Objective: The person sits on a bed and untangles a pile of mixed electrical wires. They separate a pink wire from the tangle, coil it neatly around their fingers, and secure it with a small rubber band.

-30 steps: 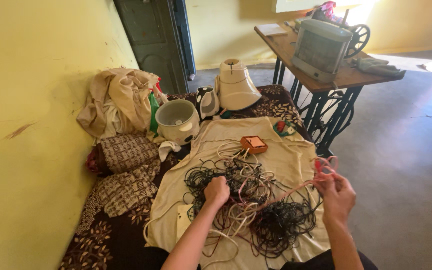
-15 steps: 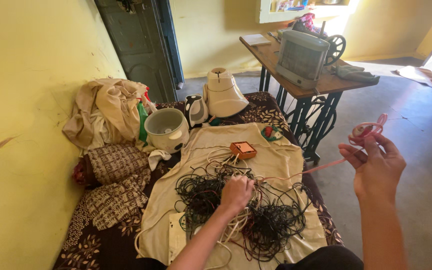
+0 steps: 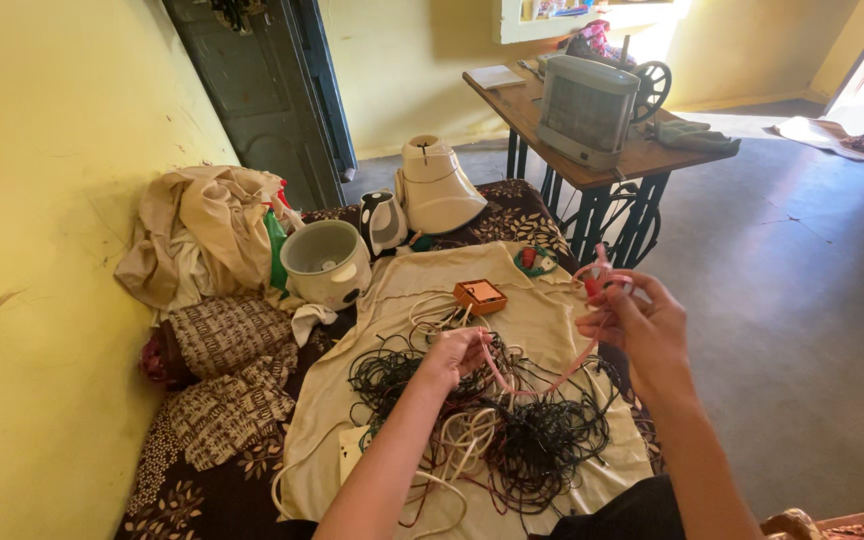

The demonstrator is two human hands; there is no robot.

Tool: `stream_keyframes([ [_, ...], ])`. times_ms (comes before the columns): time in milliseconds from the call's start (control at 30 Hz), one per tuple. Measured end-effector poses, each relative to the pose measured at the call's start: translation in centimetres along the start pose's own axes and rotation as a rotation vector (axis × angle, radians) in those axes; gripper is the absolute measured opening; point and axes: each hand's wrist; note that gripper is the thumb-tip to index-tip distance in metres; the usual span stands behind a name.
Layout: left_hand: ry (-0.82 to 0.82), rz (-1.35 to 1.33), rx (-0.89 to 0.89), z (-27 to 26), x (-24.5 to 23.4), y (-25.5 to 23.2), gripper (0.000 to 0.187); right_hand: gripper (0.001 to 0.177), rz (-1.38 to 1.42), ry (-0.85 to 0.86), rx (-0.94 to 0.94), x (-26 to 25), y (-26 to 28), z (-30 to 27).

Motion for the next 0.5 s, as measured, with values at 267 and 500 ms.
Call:
stream_keyframes([
  [267,0.324,0.388,0.192,-6.5,1.6,-4.7,0.024,0.032,-0.092,0.035,0.370,-1.0,-10.1,-0.6],
  [500,0.446,0.251,0.321,-8.7,5.1,-7.9,0.025,0.038,-0.116,-0.086,0.287,-2.2,-13.9,-0.2],
])
Point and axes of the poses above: each hand's wrist, its own z-axis towards the middle knuckle, its own x-axis out of the palm, y = z × x, and after that the axes turned 12 degrees about y, right-handed
